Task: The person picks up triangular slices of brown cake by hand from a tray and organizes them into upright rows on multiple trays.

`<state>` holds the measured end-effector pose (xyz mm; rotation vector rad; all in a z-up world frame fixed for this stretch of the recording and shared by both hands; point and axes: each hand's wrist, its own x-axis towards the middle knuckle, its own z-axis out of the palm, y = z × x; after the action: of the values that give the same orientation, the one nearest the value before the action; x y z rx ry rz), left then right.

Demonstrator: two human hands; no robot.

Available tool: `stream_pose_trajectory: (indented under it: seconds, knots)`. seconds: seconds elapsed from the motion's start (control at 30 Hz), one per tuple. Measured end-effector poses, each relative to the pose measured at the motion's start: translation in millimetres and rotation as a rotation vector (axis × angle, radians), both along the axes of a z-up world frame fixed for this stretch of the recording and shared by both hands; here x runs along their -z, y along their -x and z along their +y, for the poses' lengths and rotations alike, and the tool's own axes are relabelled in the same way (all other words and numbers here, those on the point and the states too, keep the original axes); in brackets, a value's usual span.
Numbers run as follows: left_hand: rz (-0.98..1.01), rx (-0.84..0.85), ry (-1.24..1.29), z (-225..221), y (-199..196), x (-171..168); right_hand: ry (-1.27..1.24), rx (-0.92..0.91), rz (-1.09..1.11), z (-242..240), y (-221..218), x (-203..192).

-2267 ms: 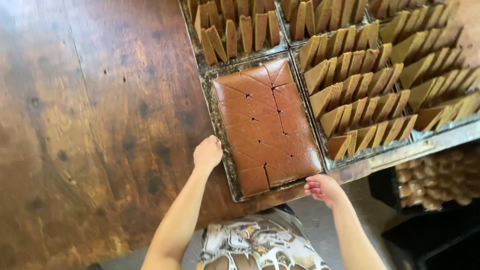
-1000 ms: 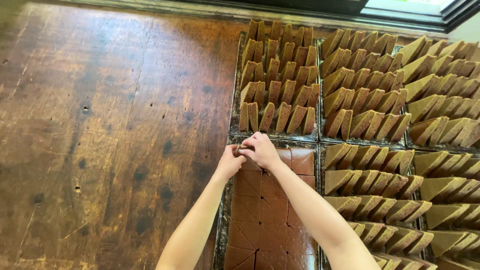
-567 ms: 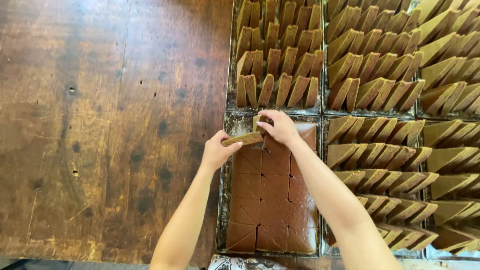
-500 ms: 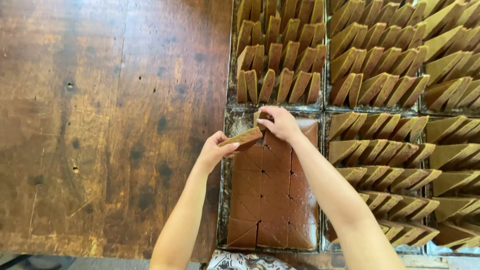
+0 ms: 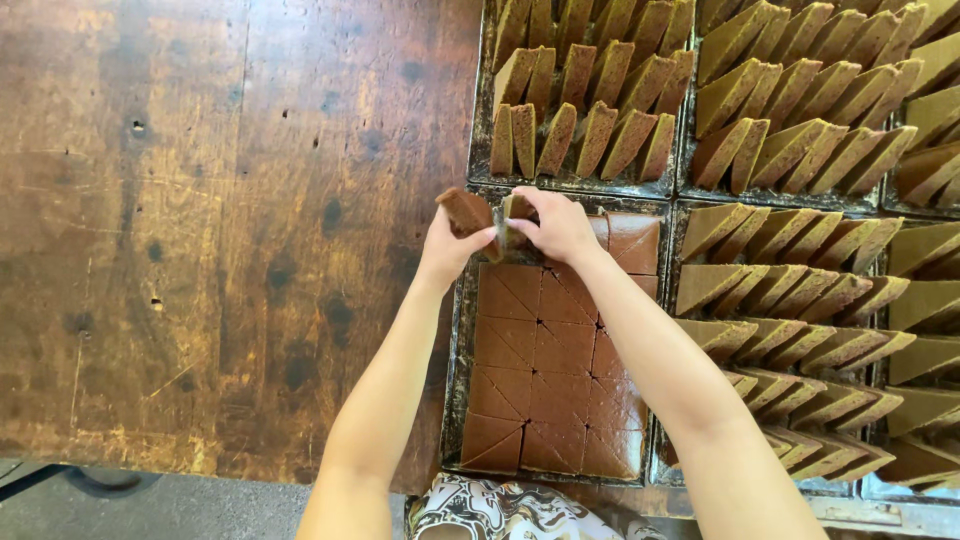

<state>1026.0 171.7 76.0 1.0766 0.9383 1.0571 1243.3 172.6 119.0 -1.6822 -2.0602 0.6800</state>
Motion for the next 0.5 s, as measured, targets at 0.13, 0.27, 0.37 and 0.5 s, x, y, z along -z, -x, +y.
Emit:
stream_pose_trajectory:
  seconds: [0.13, 0.27, 0.37, 0.5]
  knots:
    - [0.561, -0.056, -0.301, 14, -6, -9, -0.136, -0.016, -0.032, 3, -1, 9]
    - [0.748, -0.033, -0.313, 13, -13, -12, -0.042, -0.004, -0.069, 6, 1, 8]
    - [0.774, -0.02, -0.353, 12, -17, -7, 0.034, 0.018, -0.102, 6, 3, 2]
    - [0.772, -0.043, -0.401, 11, -17, 1, 0.01, 0.025, -0.097, -1, 7, -5]
